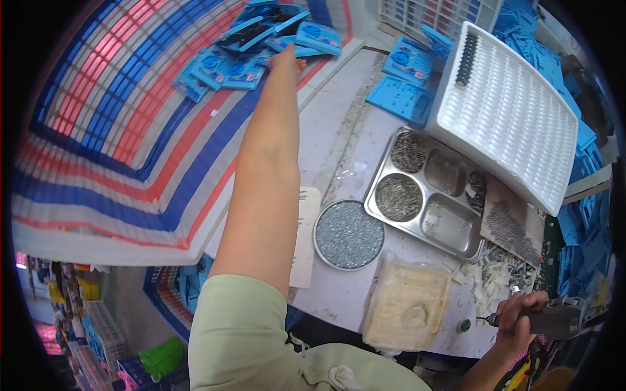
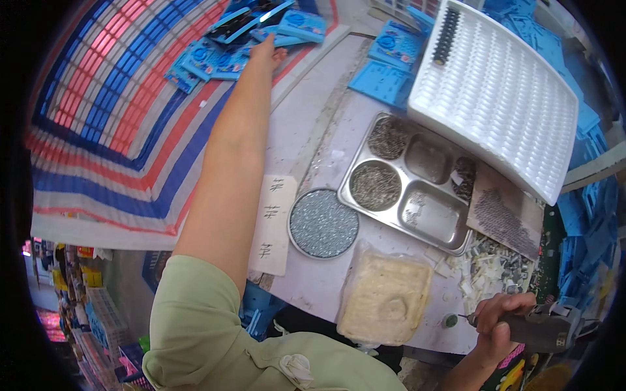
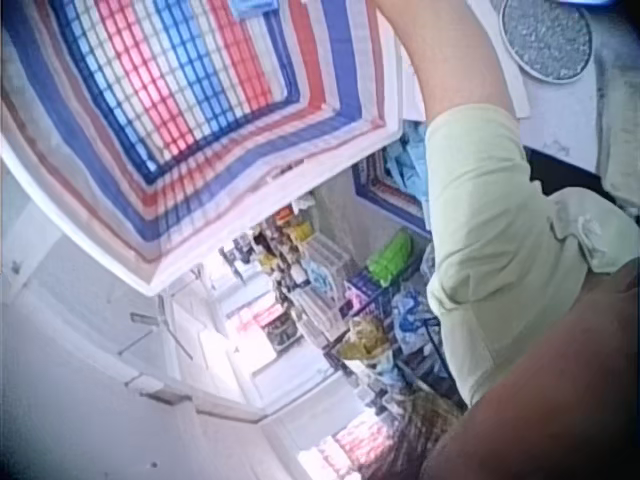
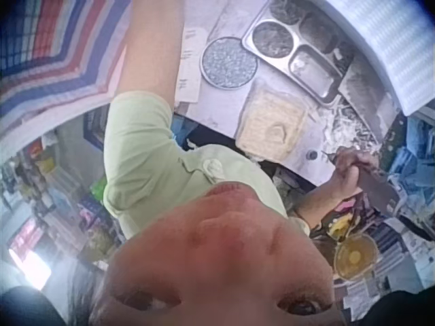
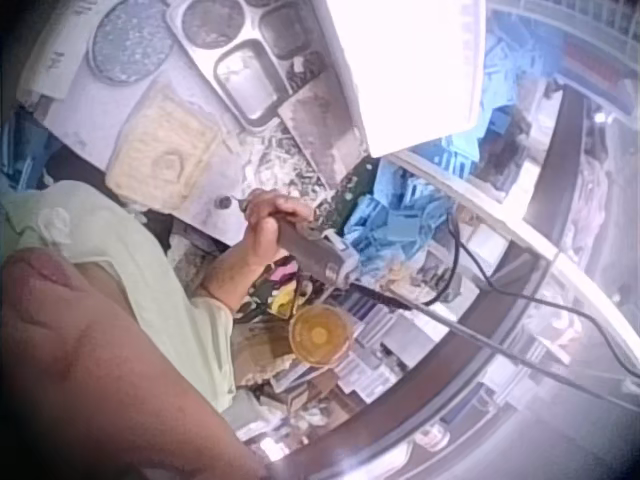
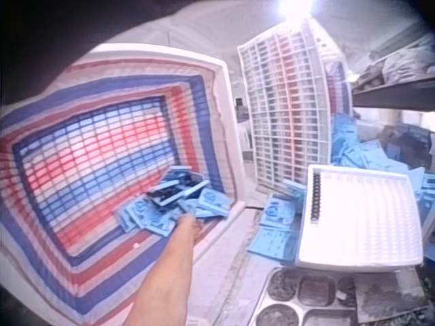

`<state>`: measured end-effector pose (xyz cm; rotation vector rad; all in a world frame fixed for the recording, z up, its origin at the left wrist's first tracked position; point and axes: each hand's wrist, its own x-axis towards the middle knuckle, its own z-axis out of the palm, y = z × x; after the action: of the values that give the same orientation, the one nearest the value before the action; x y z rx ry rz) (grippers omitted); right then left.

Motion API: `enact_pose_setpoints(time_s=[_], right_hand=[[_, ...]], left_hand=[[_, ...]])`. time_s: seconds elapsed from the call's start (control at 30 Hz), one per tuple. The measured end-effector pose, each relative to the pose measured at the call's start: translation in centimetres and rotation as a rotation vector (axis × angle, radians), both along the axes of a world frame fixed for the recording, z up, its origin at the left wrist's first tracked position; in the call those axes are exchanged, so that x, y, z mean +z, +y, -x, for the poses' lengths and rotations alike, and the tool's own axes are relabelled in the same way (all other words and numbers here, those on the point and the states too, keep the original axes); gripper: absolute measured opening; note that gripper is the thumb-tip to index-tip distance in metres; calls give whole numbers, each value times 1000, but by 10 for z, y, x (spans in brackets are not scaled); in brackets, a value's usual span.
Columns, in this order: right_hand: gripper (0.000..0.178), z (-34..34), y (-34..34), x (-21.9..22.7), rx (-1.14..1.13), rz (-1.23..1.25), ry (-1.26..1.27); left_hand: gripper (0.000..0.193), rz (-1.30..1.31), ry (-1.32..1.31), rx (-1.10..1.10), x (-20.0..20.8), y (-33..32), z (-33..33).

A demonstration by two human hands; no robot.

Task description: Assemble and solder components into a blue plastic housing.

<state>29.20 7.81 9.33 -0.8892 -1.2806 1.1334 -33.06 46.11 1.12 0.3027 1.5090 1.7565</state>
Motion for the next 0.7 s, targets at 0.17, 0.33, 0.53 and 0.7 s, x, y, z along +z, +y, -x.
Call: enact_pose_setpoints(time_s=[0.17,0.33,0.53,0.7], right_hand=[[49,-11,6,-6,-77,-12,-2],[48,-14,19,-10,46,0,28],[66,-1,20,-5,-61,-126,-44],[66,15,4,-5,-333,-362,-233]], left_hand=[[32,6,55,119,3,-12,-40],[26,-103,98,64,-6,-113,-61],[24,-61,415,50,-6,-263,-99],[23,-252,1035,97,-7,-366,-116]])
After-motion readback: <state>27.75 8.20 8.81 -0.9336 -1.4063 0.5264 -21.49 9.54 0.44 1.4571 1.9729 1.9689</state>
